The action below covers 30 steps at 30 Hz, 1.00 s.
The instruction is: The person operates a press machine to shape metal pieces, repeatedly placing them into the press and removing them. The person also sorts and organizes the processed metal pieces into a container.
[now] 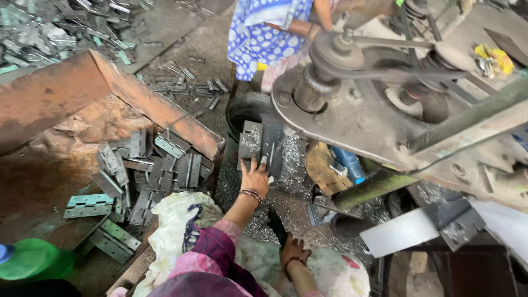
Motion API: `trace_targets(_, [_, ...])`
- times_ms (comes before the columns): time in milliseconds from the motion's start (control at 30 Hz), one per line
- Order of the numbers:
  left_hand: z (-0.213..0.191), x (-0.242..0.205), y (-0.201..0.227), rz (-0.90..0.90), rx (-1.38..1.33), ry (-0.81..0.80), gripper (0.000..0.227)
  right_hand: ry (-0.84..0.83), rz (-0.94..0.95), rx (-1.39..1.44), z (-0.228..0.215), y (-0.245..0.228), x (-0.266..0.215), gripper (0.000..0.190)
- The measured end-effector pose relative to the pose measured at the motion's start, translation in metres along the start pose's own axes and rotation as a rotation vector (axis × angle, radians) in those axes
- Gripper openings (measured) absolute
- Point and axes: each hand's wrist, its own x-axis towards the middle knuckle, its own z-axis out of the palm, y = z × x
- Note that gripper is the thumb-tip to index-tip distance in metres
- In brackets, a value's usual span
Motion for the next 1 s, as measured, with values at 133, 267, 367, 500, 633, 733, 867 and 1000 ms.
trace_targets(133, [0.009, -0.010, 0.007, -0.006, 0.045, 0.083, 0.039, -0.005, 0.000, 0.041, 0.019, 0.008, 0.001, 0.069])
trace_targets(267, [-0.002, -0.002, -0.002, -0.018, 0.020, -0.015, 0.042, -0.088, 0.009, 0.103, -0.019, 0.016, -0.003, 0.063])
trace_targets(367, [-0.001, 0.009, -0.001, -0.041, 0.024, -0.043, 0.043, 0.011, -0.088, 0.148, -0.041, 0.030, -0.009, 0.063])
trace_targets(500, [0.001, 0.035, -0.001, -0.074, 0.012, -0.009, 0.045, -0.092, -0.019, 0.092, -0.035, 0.028, 0.001, 0.067])
trace_targets(633, [0.006, 0.033, -0.003, -0.045, 0.016, -0.018, 0.044, -0.139, 0.081, 0.201, 0.006, 0.015, 0.010, 0.070])
trace_targets(733, [0.009, 0.008, -0.003, -0.024, -0.013, 0.090, 0.042, -0.123, 0.064, 0.192, 0.022, 0.007, 0.014, 0.060])
trace_targets(867, [0.002, -0.014, -0.001, -0.011, 0.049, -0.028, 0.039, -0.095, 0.027, 0.253, -0.004, 0.015, 0.004, 0.051])
trace_targets(1000, [-0.006, -0.004, -0.004, 0.001, 0.050, -0.046, 0.040, -0.109, -0.053, 0.261, -0.058, 0.026, -0.018, 0.055])
